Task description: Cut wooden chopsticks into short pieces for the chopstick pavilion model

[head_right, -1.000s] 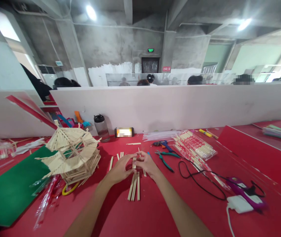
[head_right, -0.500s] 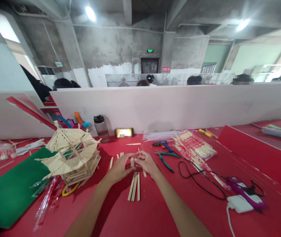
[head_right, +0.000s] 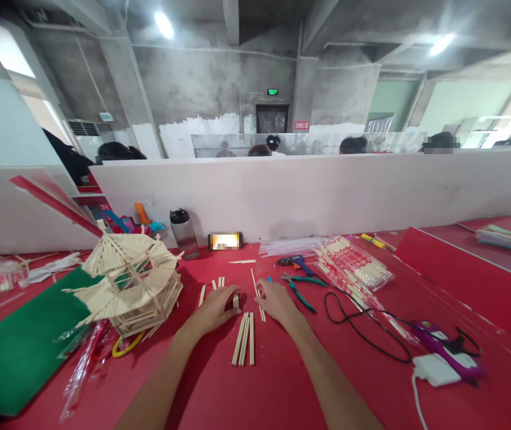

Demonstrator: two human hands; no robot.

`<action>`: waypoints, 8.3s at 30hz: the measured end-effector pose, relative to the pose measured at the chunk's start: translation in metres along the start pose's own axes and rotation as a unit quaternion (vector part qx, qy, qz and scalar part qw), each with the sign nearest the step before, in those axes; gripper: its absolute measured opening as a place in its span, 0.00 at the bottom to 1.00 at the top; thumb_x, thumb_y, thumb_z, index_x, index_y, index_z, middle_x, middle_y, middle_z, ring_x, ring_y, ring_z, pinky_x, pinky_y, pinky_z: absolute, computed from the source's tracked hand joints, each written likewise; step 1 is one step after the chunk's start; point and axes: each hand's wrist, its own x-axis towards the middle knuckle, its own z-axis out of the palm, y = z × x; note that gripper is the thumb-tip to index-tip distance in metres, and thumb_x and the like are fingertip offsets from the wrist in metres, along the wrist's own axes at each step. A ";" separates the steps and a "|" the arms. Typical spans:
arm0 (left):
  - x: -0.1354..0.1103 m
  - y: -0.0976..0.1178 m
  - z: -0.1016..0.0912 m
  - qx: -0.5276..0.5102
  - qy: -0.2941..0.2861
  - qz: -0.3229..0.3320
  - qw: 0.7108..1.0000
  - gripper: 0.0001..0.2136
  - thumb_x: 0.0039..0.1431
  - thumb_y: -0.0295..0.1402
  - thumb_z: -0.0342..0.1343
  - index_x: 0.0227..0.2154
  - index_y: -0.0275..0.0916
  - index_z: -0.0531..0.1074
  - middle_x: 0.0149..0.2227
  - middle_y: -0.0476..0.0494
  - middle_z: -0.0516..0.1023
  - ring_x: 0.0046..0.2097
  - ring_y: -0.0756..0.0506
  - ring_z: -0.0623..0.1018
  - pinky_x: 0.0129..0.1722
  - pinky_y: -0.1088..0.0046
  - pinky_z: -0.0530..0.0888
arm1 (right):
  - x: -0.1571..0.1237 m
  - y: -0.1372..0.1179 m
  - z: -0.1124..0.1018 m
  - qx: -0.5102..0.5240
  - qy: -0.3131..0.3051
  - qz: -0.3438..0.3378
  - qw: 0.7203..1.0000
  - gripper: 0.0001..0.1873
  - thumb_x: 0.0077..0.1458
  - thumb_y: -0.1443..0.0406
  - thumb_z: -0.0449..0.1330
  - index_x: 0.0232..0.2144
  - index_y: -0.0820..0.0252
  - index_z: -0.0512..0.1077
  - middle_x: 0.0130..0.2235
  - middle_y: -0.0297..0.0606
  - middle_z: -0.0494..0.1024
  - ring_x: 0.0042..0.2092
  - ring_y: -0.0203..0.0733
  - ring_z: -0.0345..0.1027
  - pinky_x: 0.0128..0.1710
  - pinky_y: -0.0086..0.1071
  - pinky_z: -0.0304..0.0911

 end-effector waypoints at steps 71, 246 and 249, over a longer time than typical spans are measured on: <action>0.007 0.030 -0.010 -0.185 0.052 0.031 0.981 0.28 0.55 0.33 0.60 0.60 0.47 0.63 0.59 0.42 0.69 0.58 0.41 0.69 0.59 0.60 0.66 | -0.001 -0.028 0.006 0.644 -0.074 0.053 0.760 0.23 0.39 0.60 0.73 0.37 0.61 0.71 0.32 0.35 0.78 0.30 0.37 0.73 0.33 0.32 0.70; 0.009 0.029 -0.003 -0.116 0.055 -0.024 0.992 0.14 0.61 0.41 0.50 0.30 0.37 0.75 0.26 0.47 0.77 0.29 0.48 0.72 0.31 0.75 0.64 | 0.004 -0.024 0.005 0.556 0.005 0.021 0.831 0.18 0.41 0.53 0.70 0.26 0.62 0.74 0.25 0.35 0.77 0.27 0.37 0.70 0.33 0.32 0.66; 0.011 0.032 -0.002 -0.183 0.036 -0.032 0.982 0.17 0.61 0.43 0.50 0.29 0.35 0.75 0.27 0.46 0.78 0.30 0.48 0.73 0.32 0.75 0.65 | 0.004 -0.027 0.002 0.550 0.014 0.013 0.835 0.17 0.41 0.54 0.70 0.25 0.62 0.74 0.24 0.33 0.76 0.27 0.37 0.69 0.32 0.31 0.66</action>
